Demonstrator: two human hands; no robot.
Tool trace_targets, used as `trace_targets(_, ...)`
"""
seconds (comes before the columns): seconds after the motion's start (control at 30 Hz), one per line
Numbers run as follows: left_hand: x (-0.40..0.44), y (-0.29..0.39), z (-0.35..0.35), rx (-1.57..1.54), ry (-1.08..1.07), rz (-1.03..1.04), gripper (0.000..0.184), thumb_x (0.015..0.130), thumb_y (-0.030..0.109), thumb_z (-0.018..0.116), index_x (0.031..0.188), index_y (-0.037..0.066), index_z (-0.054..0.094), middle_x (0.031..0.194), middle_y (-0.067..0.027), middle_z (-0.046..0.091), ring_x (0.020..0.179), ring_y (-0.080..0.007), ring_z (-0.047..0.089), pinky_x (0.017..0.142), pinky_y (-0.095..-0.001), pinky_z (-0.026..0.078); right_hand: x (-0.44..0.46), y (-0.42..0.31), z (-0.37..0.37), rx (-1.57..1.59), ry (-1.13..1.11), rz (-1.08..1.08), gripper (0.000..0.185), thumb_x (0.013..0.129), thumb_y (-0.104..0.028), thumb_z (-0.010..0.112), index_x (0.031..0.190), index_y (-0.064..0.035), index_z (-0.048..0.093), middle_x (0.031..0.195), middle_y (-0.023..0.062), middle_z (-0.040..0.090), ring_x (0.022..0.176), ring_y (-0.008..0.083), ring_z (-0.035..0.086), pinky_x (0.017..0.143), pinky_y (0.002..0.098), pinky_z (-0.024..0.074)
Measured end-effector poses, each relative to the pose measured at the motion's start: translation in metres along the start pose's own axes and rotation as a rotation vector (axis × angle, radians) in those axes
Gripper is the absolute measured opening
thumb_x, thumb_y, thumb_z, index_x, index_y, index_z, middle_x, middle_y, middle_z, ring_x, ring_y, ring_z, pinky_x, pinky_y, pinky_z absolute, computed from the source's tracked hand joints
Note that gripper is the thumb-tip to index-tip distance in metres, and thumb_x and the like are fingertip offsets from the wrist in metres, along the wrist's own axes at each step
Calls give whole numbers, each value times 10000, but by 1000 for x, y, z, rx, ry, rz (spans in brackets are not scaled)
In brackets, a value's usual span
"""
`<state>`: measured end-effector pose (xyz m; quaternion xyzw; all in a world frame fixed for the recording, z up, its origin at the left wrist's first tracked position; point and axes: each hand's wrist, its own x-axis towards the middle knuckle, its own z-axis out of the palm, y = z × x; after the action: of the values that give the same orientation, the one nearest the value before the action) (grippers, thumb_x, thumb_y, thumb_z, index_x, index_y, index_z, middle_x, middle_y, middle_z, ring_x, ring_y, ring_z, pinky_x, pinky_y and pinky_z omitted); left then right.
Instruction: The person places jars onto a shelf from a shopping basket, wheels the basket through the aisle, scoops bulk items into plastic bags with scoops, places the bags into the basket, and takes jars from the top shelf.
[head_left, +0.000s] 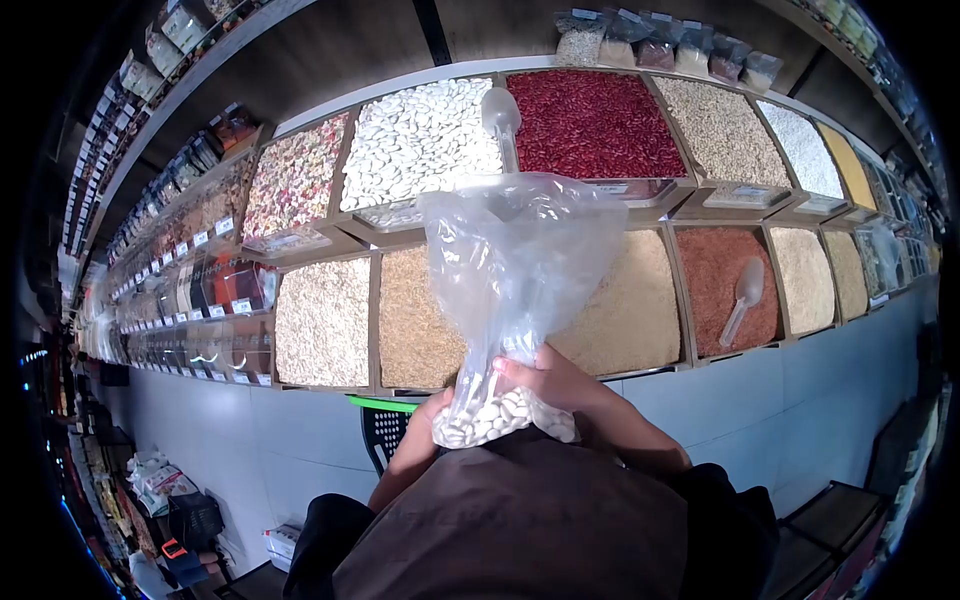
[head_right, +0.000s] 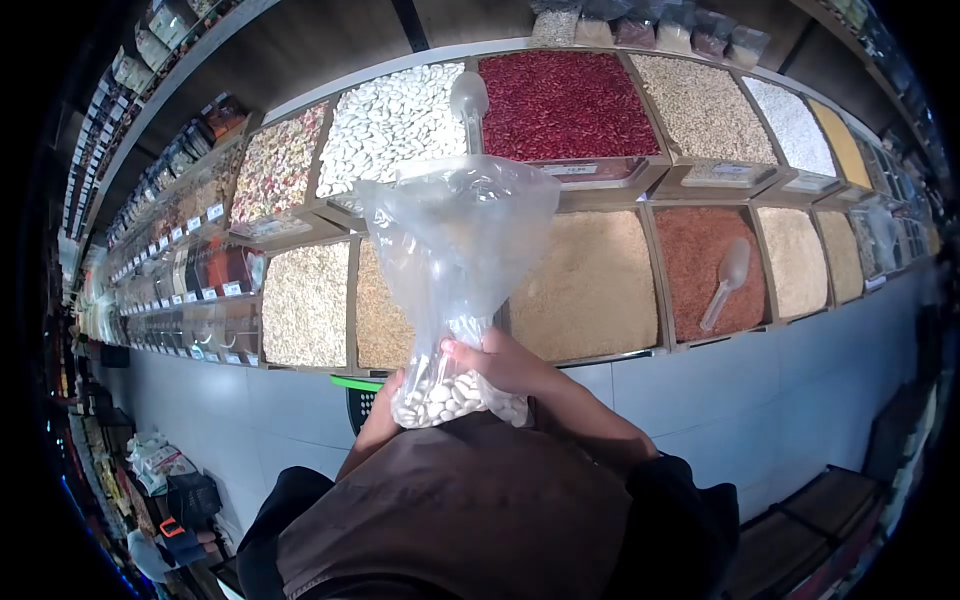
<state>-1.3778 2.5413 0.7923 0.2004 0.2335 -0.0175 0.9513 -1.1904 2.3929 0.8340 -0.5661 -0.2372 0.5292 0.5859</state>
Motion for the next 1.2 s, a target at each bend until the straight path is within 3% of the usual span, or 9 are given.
trace_targets(0.4, 46, 55, 34, -8, -351, -56, 692, 958, 402, 525, 1477, -27, 365, 1458, -203, 469, 1289, -321, 534, 1096, -505, 429, 60, -22, 10, -317, 194, 29, 398, 1000, -300, 584, 1183, 51, 624, 994, 119, 712, 926, 177, 660, 824, 314, 515)
trace_targets(0.6, 107, 94, 56, -62, -452, 35, 679, 971, 420, 479, 1476, -20, 370, 1472, -207, 452, 1307, -332, 519, 1103, -547, 422, 127, -94, -27, -74, 187, 25, 226, 977, -193, 621, 1086, 2, 655, 924, 66, 706, 776, 111, 663, 730, 252, 531)
trace_targets(0.7, 152, 111, 46, -525, -740, -50, 618, 967, 364, 473, 1453, -13, 405, 1448, -205, 473, 1281, -327, 542, 1065, -611, 434, 161, -128, -46, -331, 432, -182, 166, 974, -147, 603, 1055, -17, 667, 822, 76, 706, 747, 150, 693, 707, 304, 572)
trace_targets(0.73, 152, 123, 52, -182, -654, 212, 608, 960, 350, 472, 1445, -12, 411, 1432, -204, 488, 1271, -326, 547, 1071, -586, 439, 162, -135, -44, -119, 429, -211, 189, 982, -164, 595, 1062, -5, 658, 852, 91, 707, 761, 160, 697, 716, 326, 587)
trace_targets(0.8, 172, 147, 49, -179, -523, 156, 556, 948, 292, 463, 1410, -17, 443, 1392, -199, 529, 1257, -302, 554, 1076, -493, 461, 167, -143, -44, 83, 432, -336, 364, 1012, -293, 543, 1153, 37, 609, 1024, 166, 694, 873, 214, 711, 761, 375, 617)
trace_targets(0.97, 196, 184, 52, -158, -583, 190, 569, 940, 318, 457, 1389, -32, 461, 1345, -183, 570, 1239, -287, 569, 1076, -439, 465, 160, -117, -46, 282, 457, -230, 603, 1030, -444, 428, 1340, 71, 477, 1238, 242, 608, 1140, 320, 640, 919, 408, 588)
trace_targets(1.03, 202, 190, 59, -248, -632, 109, 614, 927, 388, 466, 1372, -34, 480, 1284, -176, 615, 1177, -287, 614, 1064, -436, 475, 151, -111, -43, 509, 220, -257, 652, 1008, -474, 468, 1357, 77, 467, 1329, 247, 569, 1215, 376, 588, 974, 513, 548)
trace_targets(1.1, 191, 202, 78, -200, -564, 106, 622, 921, 434, 479, 1337, -27, 523, 1186, -161, 663, 1101, -282, 653, 1034, -425, 499, 151, -109, -55, 512, 170, -278, 552, 1014, -363, 505, 1343, 79, 473, 1337, 241, 560, 1226, 383, 575, 967, 546, 547)
trace_targets(1.2, 222, 218, 42, 54, -611, 76, 534, 983, 386, 452, 1388, 38, 461, 1270, -195, 610, 1102, -279, 644, 1052, -428, 486, 155, -114, -61, 522, 319, -157, 423, 945, -145, 621, 1264, 101, 491, 1242, 243, 592, 1156, 322, 620, 977, 452, 571)
